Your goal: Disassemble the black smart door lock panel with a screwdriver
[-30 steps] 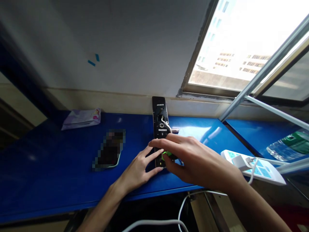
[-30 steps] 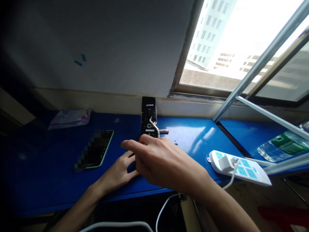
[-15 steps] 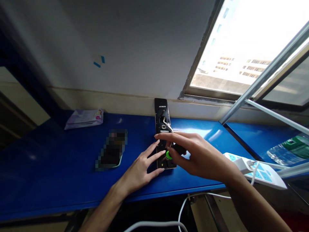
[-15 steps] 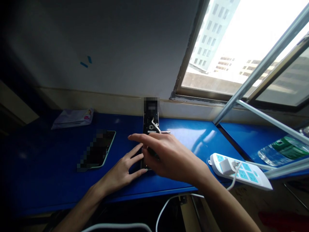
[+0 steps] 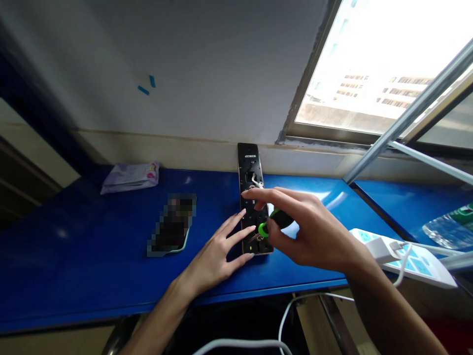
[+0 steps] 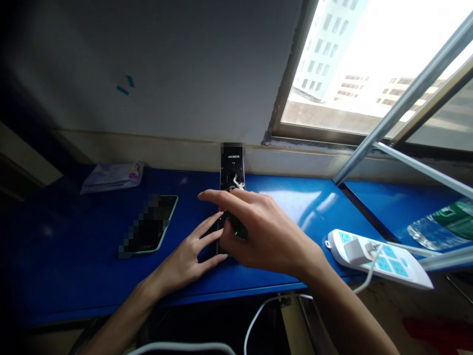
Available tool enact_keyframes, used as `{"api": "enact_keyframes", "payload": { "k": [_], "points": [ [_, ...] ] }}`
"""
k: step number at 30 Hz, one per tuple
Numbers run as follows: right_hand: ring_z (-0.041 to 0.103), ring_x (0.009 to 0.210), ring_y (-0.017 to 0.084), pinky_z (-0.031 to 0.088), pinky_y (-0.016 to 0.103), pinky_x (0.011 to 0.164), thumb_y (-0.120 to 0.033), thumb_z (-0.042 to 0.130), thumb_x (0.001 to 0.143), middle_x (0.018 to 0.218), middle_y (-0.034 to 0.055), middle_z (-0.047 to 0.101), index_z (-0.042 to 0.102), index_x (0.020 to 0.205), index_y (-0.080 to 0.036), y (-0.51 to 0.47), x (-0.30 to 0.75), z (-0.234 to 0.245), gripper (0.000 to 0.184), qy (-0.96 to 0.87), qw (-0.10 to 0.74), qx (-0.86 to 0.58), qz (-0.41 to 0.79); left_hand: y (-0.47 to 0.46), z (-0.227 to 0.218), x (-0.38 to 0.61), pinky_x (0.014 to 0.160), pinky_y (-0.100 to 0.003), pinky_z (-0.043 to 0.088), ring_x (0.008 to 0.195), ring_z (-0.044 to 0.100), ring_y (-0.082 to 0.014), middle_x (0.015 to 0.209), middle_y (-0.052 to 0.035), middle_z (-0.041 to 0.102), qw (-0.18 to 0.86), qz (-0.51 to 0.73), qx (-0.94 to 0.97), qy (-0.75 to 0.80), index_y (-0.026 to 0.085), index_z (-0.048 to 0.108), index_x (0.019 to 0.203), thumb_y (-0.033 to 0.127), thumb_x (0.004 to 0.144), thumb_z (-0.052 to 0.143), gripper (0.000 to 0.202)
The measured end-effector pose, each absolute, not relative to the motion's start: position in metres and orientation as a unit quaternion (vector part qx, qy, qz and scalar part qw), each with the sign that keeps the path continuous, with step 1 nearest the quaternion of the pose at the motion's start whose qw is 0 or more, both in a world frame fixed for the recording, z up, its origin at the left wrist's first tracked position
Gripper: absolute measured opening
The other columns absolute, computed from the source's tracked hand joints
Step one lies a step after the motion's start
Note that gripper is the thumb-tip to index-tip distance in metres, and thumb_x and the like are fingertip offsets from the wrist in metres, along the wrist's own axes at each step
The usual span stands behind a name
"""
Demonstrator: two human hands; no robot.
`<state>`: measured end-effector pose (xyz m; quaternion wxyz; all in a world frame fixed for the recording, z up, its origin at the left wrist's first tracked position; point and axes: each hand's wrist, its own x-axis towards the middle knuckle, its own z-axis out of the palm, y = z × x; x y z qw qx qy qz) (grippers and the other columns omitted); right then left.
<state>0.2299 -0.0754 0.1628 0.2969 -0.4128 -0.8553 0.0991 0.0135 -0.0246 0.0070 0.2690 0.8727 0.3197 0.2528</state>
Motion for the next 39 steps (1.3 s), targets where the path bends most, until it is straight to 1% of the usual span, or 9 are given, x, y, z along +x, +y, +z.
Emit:
{"api": "enact_keyframes", "payload": {
  "k": [8,14,18,21,24,27,34,37,39],
  "points": [
    [0.072,0.071,0.013,0.051,0.024,0.065,-0.031,0.065,0.104,0.093,0.0050,0.082,0.078,0.108,-0.016,-0.0686,0.2301,0.1591,0.021,-0.831,0.332,-0.436,0.091,-0.0257,0.0070,0.0135,0.129,-0.055,0.037,0.161,0.033,-0.0352,0.178,-0.0018,0.028,0.276,0.241,0.869,0.332,0.036,0.057,0.154,0.049,0.099,0.068,0.057],
    [0.072,0.093,0.016,0.056,0.026,0.078,-0.009,0.062,0.089,0.123,0.0083,0.076,0.065,0.139,-0.018,-0.0740,0.2332,0.1631,0.051,-0.861,0.296,-0.398,0.112,-0.0245,0.0061,0.0131,0.133,-0.055,0.029,0.166,0.019,-0.0333,0.180,0.0007,0.021,0.282,0.234,0.872,0.326,0.037,0.054,0.156,0.050,0.101,0.066,0.058],
    [0.070,0.074,0.014,0.050,0.025,0.065,-0.030,0.069,0.099,0.098,0.0055,0.080,0.076,0.112,-0.016,-0.0721,0.2268,0.1577,0.020,-0.833,0.333,-0.436,0.069,-0.0245,0.0051,0.0138,0.131,-0.055,0.033,0.164,0.022,-0.0348,0.179,0.0008,0.022,0.270,0.235,0.874,0.329,0.037,0.055,0.155,0.046,0.100,0.068,0.057],
    [0.068,0.068,0.011,0.048,0.023,0.064,-0.035,0.067,0.104,0.086,0.0027,0.079,0.077,0.099,-0.017,-0.0684,0.2267,0.1553,0.022,-0.835,0.341,-0.425,0.074,-0.0248,0.0043,0.0138,0.129,-0.054,0.038,0.164,0.023,-0.0358,0.179,0.0018,0.022,0.258,0.236,0.877,0.331,0.038,0.056,0.154,0.045,0.100,0.068,0.056],
    [0.069,0.076,0.011,0.051,0.023,0.068,-0.020,0.061,0.104,0.100,0.0039,0.080,0.074,0.121,-0.019,-0.0694,0.2309,0.1583,0.022,-0.855,0.322,-0.395,0.097,-0.0246,0.0041,0.0132,0.130,-0.056,0.036,0.165,0.021,-0.0358,0.180,0.0018,0.021,0.252,0.234,0.879,0.332,0.037,0.055,0.155,0.045,0.101,0.068,0.056],
    [0.070,0.090,0.015,0.054,0.026,0.075,-0.006,0.060,0.091,0.117,0.0066,0.077,0.064,0.141,-0.019,-0.0738,0.2330,0.1616,0.052,-0.869,0.306,-0.368,0.123,-0.0238,0.0034,0.0128,0.131,-0.057,0.033,0.165,0.019,-0.0352,0.179,0.0005,0.022,0.250,0.238,0.878,0.332,0.037,0.053,0.156,0.044,0.101,0.068,0.058],
    [0.063,0.064,0.010,0.046,0.023,0.060,-0.033,0.068,0.103,0.083,0.0026,0.077,0.078,0.100,-0.014,-0.0698,0.2273,0.1554,0.022,-0.835,0.352,-0.414,0.085,-0.0233,-0.0009,0.0131,0.128,-0.055,0.039,0.163,0.027,-0.0351,0.178,0.0001,0.025,0.241,0.243,0.878,0.335,0.038,0.051,0.158,0.044,0.101,0.067,0.060],
    [0.069,0.075,0.011,0.050,0.023,0.068,-0.021,0.062,0.104,0.097,0.0046,0.080,0.077,0.117,-0.015,-0.0689,0.2305,0.1572,0.021,-0.846,0.336,-0.401,0.104,-0.0238,-0.0004,0.0128,0.128,-0.056,0.038,0.162,0.028,-0.0358,0.178,-0.0013,0.026,0.237,0.244,0.876,0.342,0.037,0.053,0.157,0.046,0.100,0.068,0.059],
    [0.071,0.084,0.013,0.052,0.024,0.073,-0.009,0.062,0.096,0.107,0.0054,0.079,0.070,0.136,-0.017,-0.0710,0.2332,0.1602,0.041,-0.862,0.315,-0.380,0.118,-0.0240,0.0009,0.0127,0.128,-0.057,0.037,0.163,0.027,-0.0359,0.178,-0.0020,0.027,0.238,0.247,0.875,0.341,0.036,0.054,0.156,0.046,0.099,0.070,0.060]
  ]
}}
